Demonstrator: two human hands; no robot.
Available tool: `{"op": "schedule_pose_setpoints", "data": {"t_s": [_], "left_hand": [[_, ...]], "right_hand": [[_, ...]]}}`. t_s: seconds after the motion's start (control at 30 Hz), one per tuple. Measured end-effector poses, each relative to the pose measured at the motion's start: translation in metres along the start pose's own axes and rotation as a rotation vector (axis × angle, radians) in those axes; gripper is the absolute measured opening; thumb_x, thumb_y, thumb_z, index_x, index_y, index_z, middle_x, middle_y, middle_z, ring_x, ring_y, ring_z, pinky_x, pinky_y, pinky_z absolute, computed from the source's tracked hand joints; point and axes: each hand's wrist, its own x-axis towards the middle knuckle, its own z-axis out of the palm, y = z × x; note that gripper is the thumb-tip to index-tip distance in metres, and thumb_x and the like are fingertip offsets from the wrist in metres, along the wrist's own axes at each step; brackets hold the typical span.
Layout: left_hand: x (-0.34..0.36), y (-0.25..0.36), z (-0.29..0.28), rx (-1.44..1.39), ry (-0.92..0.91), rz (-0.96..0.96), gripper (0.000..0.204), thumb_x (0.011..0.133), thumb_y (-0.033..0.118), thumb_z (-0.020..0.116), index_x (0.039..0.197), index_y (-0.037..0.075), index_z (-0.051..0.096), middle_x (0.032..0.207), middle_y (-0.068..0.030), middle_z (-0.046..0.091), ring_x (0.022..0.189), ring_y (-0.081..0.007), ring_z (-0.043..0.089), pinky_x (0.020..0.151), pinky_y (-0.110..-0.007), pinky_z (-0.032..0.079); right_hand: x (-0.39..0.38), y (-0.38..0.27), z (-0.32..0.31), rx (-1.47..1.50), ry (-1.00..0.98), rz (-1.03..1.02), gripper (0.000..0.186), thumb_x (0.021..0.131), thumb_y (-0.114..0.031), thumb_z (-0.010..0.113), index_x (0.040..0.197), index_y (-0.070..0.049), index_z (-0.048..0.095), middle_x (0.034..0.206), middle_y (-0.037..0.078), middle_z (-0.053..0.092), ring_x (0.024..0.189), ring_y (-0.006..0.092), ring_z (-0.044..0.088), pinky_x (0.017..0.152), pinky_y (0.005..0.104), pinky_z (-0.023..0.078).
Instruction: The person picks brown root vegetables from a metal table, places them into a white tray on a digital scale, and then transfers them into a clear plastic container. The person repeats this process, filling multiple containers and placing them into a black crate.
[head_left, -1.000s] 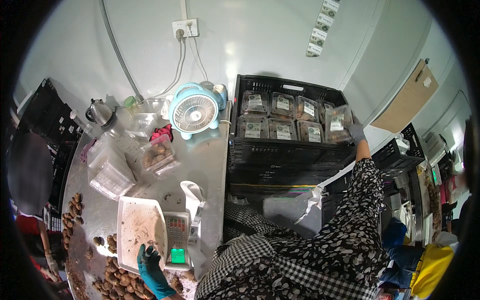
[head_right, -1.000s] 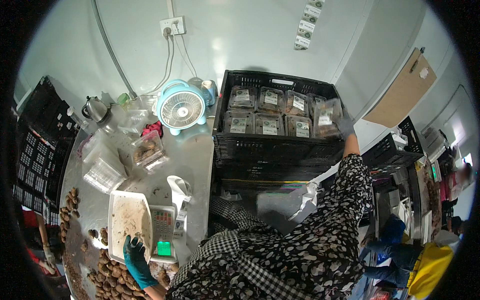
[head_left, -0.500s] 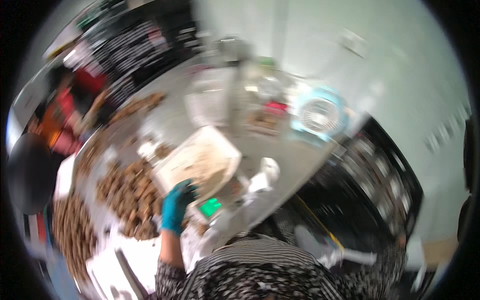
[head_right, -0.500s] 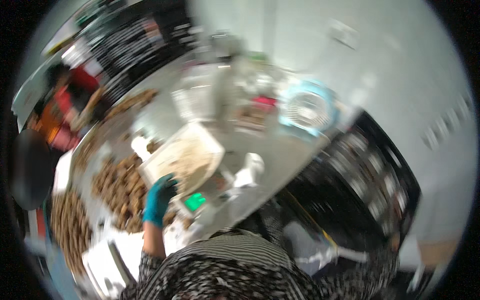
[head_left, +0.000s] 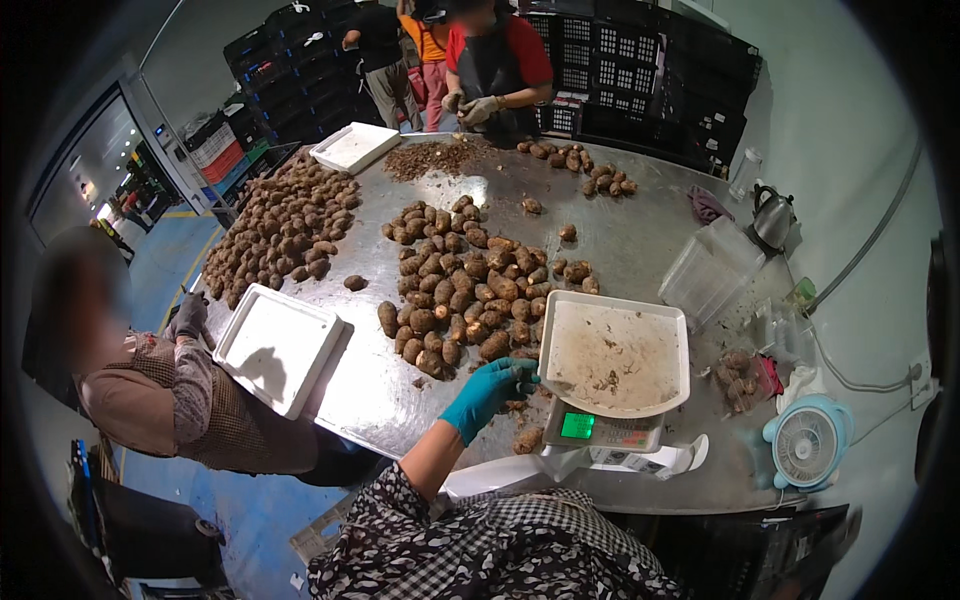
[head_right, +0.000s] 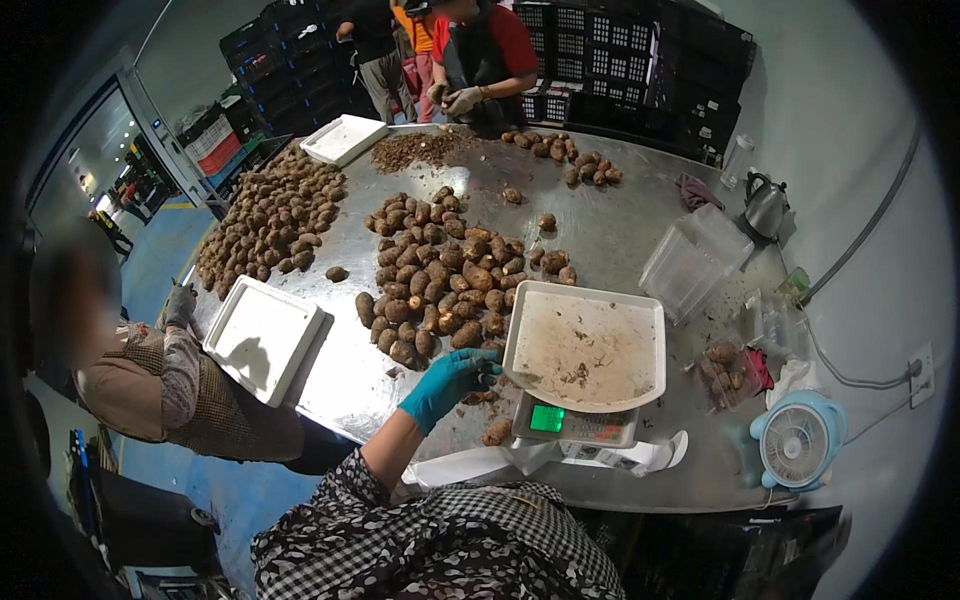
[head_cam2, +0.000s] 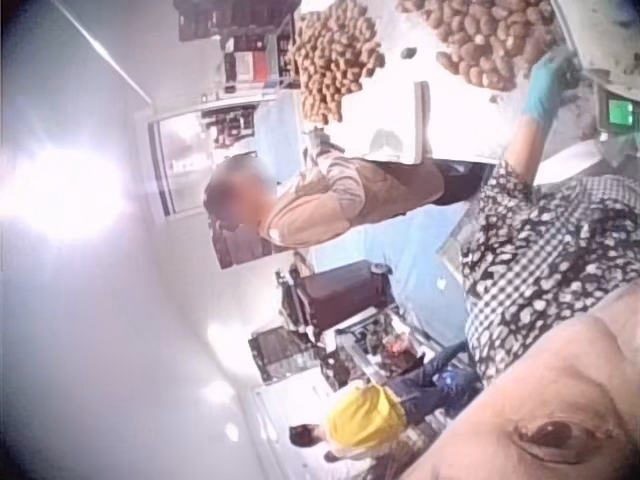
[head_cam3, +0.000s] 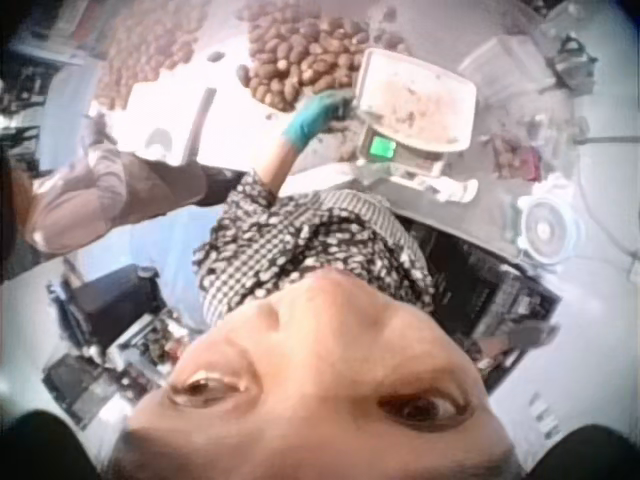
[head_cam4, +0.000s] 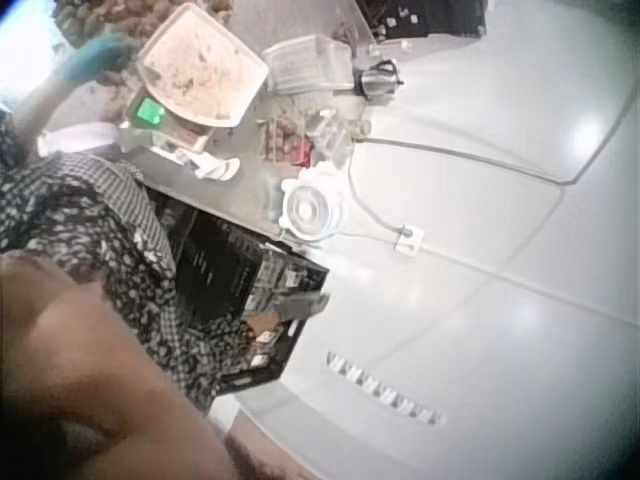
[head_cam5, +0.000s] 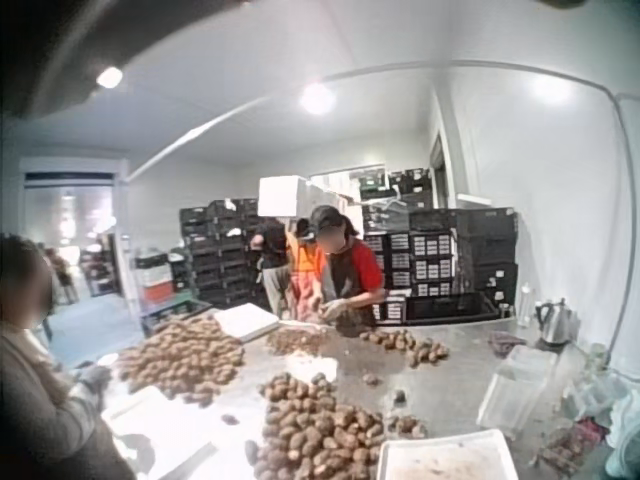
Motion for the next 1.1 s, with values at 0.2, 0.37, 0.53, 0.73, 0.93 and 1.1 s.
{"op": "schedule_pose_setpoints", "data": {"t_s": [0.2,0.37,0.53,0.73,0.93,1.1], "left_hand": [[-0.019,-0.002,-0.022,0.098,0.188,0.059,0.031,0.091,0.016,0.053,0.117,-0.002,0.054,0.101,-0.0115,0.063,0.086,-0.0186,0.062,0.076,-0.03,0.051],[-0.051,-0.016,-0.071,-0.024,0.339,0.118,0.03,0.09,0.018,0.054,0.115,-0.001,0.055,0.092,-0.0115,0.064,0.076,-0.0189,0.061,0.067,-0.028,0.05],[-0.039,-0.04,-0.088,0.03,0.407,0.033,0.032,0.09,0.021,0.051,0.115,0.002,0.056,0.093,-0.0093,0.064,0.077,-0.0188,0.061,0.069,-0.031,0.048],[-0.007,-0.044,-0.061,0.139,0.307,-0.03,0.026,0.09,0.02,0.055,0.109,0.002,0.061,0.094,-0.0099,0.067,0.08,-0.0163,0.064,0.068,-0.027,0.05],[-0.004,-0.04,-0.069,0.278,0.318,-0.152,0.023,0.091,0.016,0.054,0.108,0.003,0.062,0.095,-0.0098,0.067,0.079,-0.0192,0.065,0.072,-0.03,0.051],[0.01,-0.048,-0.085,0.176,0.276,-0.17,0.022,0.092,0.014,0.052,0.107,0.002,0.062,0.095,-0.0102,0.067,0.079,-0.0191,0.065,0.072,-0.031,0.052]], "right_hand": [[0.028,-0.132,0.041,0.235,0.034,-0.374,0.023,0.084,-0.015,0.058,0.102,-0.001,0.06,0.1,0.014,0.06,0.092,0.0275,0.057,0.081,0.0324,0.045],[0.058,-0.278,0.082,0.284,0.119,-0.801,0.017,0.083,-0.015,0.058,0.094,-0.003,0.062,0.092,0.014,0.061,0.087,0.0309,0.057,0.076,0.0361,0.046],[0.107,-0.348,0.113,0.238,0.145,-0.784,0.02,0.082,-0.021,0.059,0.094,-0.006,0.062,0.091,0.015,0.062,0.088,0.0334,0.058,0.078,0.0404,0.046],[0.168,-0.404,0.193,-0.062,-0.207,-0.808,0.03,0.078,-0.029,0.06,0.096,-0.004,0.064,0.092,0.017,0.064,0.087,0.0315,0.061,0.079,0.0374,0.047],[0.195,-0.416,0.198,-0.037,-0.565,-0.791,0.031,0.077,-0.03,0.059,0.088,-0.002,0.067,0.084,0.017,0.066,0.076,0.0257,0.062,0.07,0.0355,0.048],[0.213,-0.415,0.199,-0.006,-0.67,-0.842,0.033,0.079,-0.032,0.058,0.089,-0.002,0.067,0.086,0.017,0.066,0.076,0.0279,0.062,0.07,0.0355,0.048]]}}
